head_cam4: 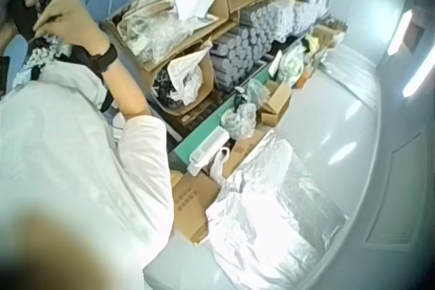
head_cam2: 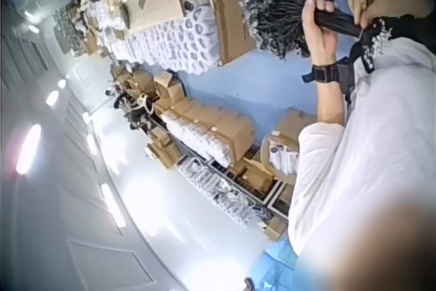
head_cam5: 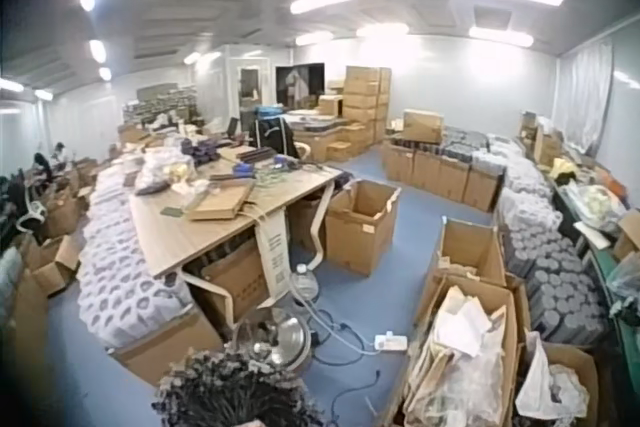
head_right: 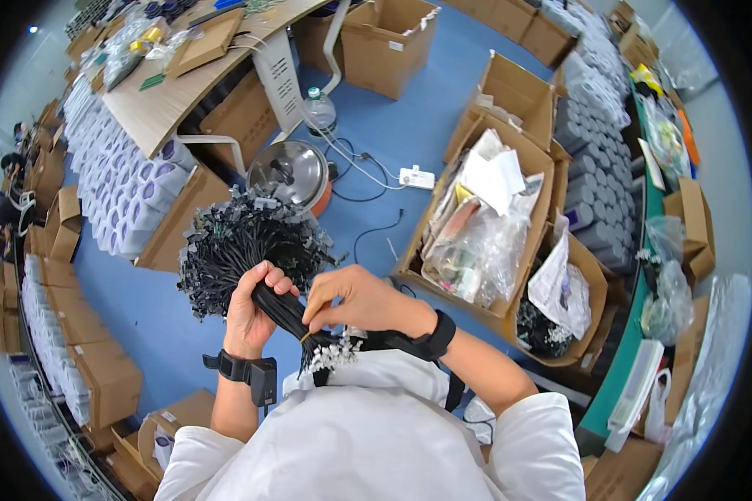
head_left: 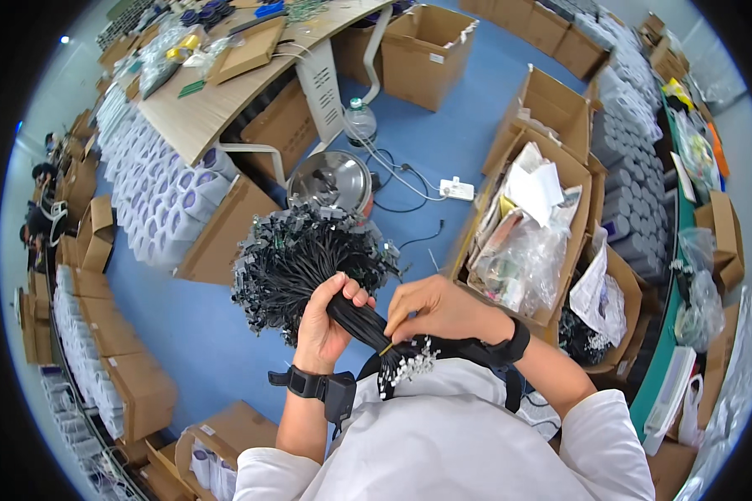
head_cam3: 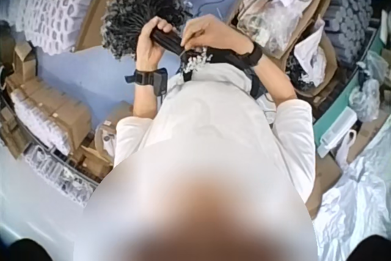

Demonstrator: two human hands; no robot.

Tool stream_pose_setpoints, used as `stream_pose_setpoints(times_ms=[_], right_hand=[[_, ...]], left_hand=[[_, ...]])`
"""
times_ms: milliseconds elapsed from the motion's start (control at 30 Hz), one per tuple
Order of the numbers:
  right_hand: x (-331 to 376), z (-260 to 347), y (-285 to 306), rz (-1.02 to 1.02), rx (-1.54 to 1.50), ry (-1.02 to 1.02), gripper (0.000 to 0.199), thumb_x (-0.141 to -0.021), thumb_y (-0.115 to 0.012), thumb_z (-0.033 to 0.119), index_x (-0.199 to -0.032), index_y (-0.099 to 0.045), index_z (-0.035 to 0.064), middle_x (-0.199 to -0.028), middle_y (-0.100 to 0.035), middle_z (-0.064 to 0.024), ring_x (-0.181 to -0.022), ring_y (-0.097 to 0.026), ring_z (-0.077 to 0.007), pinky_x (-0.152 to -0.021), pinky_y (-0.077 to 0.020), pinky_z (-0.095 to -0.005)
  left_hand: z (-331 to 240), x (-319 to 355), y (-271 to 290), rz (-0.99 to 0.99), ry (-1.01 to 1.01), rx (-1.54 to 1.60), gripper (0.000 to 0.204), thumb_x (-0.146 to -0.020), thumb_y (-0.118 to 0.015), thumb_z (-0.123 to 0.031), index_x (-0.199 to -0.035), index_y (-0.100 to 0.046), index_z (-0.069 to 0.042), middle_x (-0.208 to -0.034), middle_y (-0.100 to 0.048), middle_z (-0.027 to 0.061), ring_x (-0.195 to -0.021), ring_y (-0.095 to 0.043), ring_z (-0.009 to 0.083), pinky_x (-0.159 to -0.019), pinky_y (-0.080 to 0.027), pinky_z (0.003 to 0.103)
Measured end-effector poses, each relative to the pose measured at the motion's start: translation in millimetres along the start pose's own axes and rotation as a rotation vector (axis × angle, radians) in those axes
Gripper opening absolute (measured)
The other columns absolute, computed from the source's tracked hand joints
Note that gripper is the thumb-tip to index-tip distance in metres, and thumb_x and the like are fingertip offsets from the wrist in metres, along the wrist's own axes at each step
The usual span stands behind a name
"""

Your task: The person organizes a bundle of black cables and small green circuit boards on a workbench. They then arrange several purple plastic trays in rows and proceed to place the circuit boards into the slots of the trays one by one.

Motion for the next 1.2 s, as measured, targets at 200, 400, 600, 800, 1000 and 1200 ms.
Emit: stream_pose_setpoints(times_ms=[200,400,600,800,1000,1200], right_hand=[[-21.2,-4.7,9.7,0.104,0.178,0.292,0.007,-0.082,-0.069,0.004,-0.087,-0.065,0.0017,-0.085,-0.06,-0.0073,-0.077,-0.062,-0.0213,-0.064,-0.0492,-0.0295],[-44.9,-4.4,39.5,0.226,0.286,0.19,0.016,-0.08,-0.057,-0.005,-0.091,-0.047,0.0038,-0.087,-0.049,-0.008,-0.082,-0.052,-0.028,-0.065,-0.0436,-0.0382],[-89.6,-14.3,74.3,0.218,0.075,0.294,0.014,-0.083,-0.051,-0.006,-0.091,-0.044,0.0032,-0.086,-0.049,-0.0101,-0.08,-0.047,-0.0293,-0.067,-0.0405,-0.0362],[-167.4,-34.4,109.4,0.291,-0.147,0.118,0.015,-0.088,-0.06,0.014,-0.083,-0.051,0.0032,-0.062,-0.054,-0.0093,-0.055,-0.053,-0.024,-0.053,-0.0405,-0.0377],[-242.8,-26.3,143.1,0.317,0.17,-0.022,0.035,-0.086,-0.068,0.024,-0.063,-0.052,0.0039,-0.058,-0.048,-0.0036,-0.058,-0.043,-0.0172,-0.052,-0.0339,-0.0329],[-263.6,18.4,161.2,-0.009,0.134,0.194,0.034,-0.077,-0.077,0.016,-0.06,-0.049,0.0077,-0.059,-0.044,0.0,-0.066,-0.039,-0.0195,-0.068,-0.0357,-0.0365]], left_hand=[[-20.9,-22.8,-5.8,-0.058,-0.071,-0.021,0.017,-0.095,-0.055,-0.016,-0.082,-0.048,-0.009,-0.073,-0.044,0.0001,-0.069,-0.05,0.0148,-0.076,-0.054,0.041],[-36.7,-66.1,-25.5,-0.08,-0.046,-0.073,0.015,-0.095,-0.055,-0.017,-0.083,-0.05,-0.009,-0.072,-0.045,-0.0002,-0.067,-0.048,0.0147,-0.074,-0.051,0.038],[-66.2,-102.9,-38.6,-0.09,-0.054,-0.024,0.018,-0.096,-0.052,-0.017,-0.08,-0.045,-0.011,-0.07,-0.038,-0.0028,-0.063,-0.042,0.0109,-0.07,-0.047,0.033],[-106.7,-150.8,-28.7,-0.091,-0.048,0.006,0.017,-0.096,-0.051,-0.016,-0.081,-0.045,-0.011,-0.07,-0.039,-0.0025,-0.063,-0.043,0.0113,-0.069,-0.047,0.033],[-176.1,-192.4,-20.5,-0.132,-0.098,-0.04,0.018,-0.095,-0.054,-0.016,-0.079,-0.048,-0.01,-0.069,-0.042,-0.0018,-0.062,-0.046,0.0118,-0.071,-0.052,0.035],[-227.7,-237.4,-19.4,-0.114,-0.19,-0.035,0.016,-0.093,-0.058,-0.017,-0.08,-0.053,-0.01,-0.069,-0.048,-0.0011,-0.064,-0.051,0.0133,-0.071,-0.052,0.035]])
Point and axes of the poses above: each hand's wrist, its own x-axis away from the middle knuckle, its own y-axis out of the back of the hand, z = x × y, the point moved 5 cm from there along -x, towards the middle knuckle
